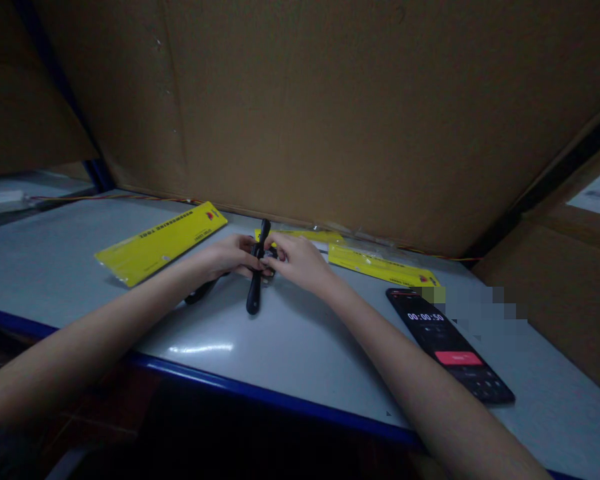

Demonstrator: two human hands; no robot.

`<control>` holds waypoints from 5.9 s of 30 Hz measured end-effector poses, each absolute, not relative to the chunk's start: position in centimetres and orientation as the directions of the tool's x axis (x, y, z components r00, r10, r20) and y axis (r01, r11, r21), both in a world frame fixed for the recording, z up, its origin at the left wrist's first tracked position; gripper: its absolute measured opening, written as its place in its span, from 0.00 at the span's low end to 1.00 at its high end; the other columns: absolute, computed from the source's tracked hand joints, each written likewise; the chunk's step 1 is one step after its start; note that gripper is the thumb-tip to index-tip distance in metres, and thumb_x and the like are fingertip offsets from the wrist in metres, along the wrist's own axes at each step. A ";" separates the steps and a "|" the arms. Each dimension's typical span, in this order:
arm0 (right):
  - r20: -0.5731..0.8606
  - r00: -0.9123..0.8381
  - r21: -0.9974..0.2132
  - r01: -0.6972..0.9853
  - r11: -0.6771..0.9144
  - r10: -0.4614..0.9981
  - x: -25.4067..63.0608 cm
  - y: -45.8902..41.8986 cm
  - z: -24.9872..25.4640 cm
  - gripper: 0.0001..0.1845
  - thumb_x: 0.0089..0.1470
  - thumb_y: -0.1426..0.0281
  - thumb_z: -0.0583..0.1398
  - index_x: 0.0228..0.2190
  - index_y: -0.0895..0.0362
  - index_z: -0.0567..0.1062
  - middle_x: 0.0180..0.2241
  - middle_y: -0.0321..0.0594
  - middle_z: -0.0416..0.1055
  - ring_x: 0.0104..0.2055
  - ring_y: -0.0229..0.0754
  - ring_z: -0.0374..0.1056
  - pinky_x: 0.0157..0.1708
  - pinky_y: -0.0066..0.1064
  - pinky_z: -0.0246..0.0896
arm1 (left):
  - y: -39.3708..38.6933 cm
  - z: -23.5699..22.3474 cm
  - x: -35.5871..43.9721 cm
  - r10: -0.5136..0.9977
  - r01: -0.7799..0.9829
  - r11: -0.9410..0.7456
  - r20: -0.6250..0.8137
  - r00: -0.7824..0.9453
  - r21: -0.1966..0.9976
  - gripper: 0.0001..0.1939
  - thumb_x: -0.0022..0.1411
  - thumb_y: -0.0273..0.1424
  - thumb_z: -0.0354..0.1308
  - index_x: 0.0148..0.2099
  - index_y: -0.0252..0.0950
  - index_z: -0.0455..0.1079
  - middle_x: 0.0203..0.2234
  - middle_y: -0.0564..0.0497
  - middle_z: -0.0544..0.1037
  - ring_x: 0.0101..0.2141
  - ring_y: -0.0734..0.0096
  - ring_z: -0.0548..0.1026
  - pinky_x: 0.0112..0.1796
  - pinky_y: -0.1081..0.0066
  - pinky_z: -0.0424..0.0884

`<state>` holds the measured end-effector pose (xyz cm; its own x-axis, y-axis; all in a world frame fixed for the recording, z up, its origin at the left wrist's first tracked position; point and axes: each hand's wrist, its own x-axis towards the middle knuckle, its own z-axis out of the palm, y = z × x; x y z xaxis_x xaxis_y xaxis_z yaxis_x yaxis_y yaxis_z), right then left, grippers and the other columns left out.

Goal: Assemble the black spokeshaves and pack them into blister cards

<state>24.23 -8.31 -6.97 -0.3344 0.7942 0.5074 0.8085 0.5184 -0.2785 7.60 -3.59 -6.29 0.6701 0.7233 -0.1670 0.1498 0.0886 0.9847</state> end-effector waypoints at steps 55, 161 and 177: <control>0.462 -0.589 -0.127 0.696 0.706 0.663 25.5 -8.3 -5.9 0.12 0.55 0.74 0.53 0.34 0.54 0.76 0.33 0.40 0.71 0.36 0.38 0.65 0.34 0.29 0.57 | -4.2 -6.0 7.7 0.703 0.163 0.123 -0.202 0.682 0.979 0.24 0.38 0.18 0.64 0.42 0.25 0.64 0.26 0.42 0.78 0.28 0.61 0.77 0.34 0.62 0.74; 0.449 -0.237 -0.214 0.908 0.361 0.862 23.2 -9.1 -6.2 0.17 0.55 0.64 0.50 0.23 0.58 0.72 0.18 0.36 0.65 0.21 0.35 0.57 0.23 0.28 0.42 | -4.3 -5.9 7.9 0.782 0.217 -0.008 -0.129 0.610 0.976 0.26 0.36 0.21 0.66 0.41 0.28 0.65 0.33 0.46 0.75 0.29 0.68 0.76 0.31 0.68 0.72; 0.479 -0.294 -0.080 0.924 0.375 0.827 23.4 -9.5 -6.0 0.08 0.48 0.66 0.56 0.30 0.57 0.73 0.15 0.31 0.60 0.19 0.33 0.54 0.26 0.27 0.41 | -3.7 -6.2 7.9 0.821 0.199 0.043 -0.148 0.551 0.979 0.30 0.36 0.19 0.65 0.44 0.31 0.61 0.31 0.50 0.73 0.27 0.69 0.75 0.28 0.70 0.71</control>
